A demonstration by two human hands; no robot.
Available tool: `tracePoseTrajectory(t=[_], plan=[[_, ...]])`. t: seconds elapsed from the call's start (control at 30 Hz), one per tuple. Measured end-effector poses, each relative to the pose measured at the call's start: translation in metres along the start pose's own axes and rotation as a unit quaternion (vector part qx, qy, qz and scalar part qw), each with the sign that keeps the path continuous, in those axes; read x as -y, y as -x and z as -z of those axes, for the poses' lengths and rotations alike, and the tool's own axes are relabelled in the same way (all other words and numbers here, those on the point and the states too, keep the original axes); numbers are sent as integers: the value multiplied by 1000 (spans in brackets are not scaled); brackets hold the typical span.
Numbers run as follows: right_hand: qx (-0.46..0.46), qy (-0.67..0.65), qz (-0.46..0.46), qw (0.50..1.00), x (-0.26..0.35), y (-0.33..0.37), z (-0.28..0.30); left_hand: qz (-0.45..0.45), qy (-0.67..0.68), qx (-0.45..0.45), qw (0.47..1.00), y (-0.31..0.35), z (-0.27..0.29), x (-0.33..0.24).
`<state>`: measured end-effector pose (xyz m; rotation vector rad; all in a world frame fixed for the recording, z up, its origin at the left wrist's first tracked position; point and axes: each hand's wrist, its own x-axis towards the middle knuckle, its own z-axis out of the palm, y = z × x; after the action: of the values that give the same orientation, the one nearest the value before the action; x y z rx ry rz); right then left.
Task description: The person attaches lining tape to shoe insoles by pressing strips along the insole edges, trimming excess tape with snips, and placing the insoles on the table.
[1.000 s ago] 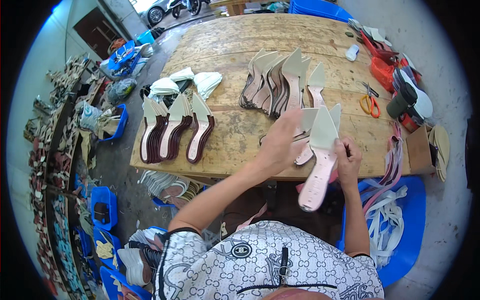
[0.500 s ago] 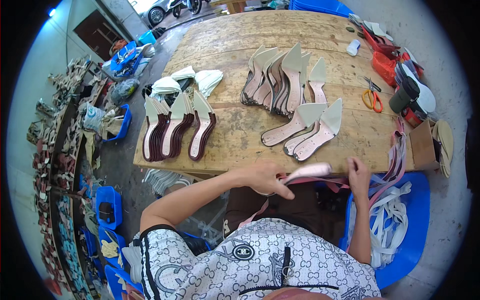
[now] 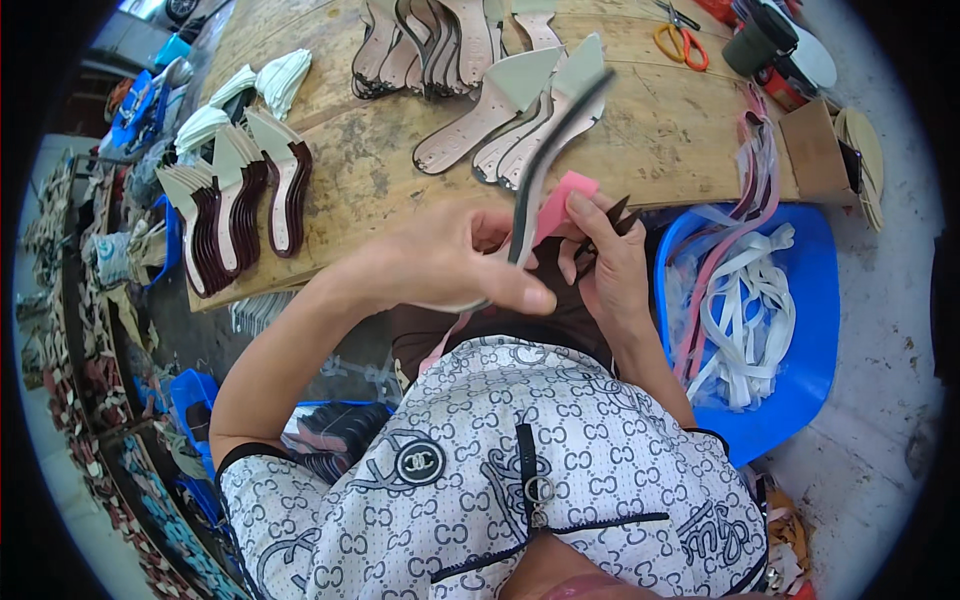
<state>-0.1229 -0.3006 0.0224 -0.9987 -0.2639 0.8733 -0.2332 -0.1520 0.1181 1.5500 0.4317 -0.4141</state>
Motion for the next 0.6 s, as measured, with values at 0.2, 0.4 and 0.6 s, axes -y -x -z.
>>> tracePoseTrajectory(t=[0.2,0.4,0.6], plan=[[-87,-216,-121,965,-8,30,20,-101,-279,-3,955,13,-1,24],[-3,-87,-91,992,12,35,15,-52,-299,37,952,0,6,24],[-85,5,-137,987,22,33,-4,5,-379,72,922,-4,6,30]])
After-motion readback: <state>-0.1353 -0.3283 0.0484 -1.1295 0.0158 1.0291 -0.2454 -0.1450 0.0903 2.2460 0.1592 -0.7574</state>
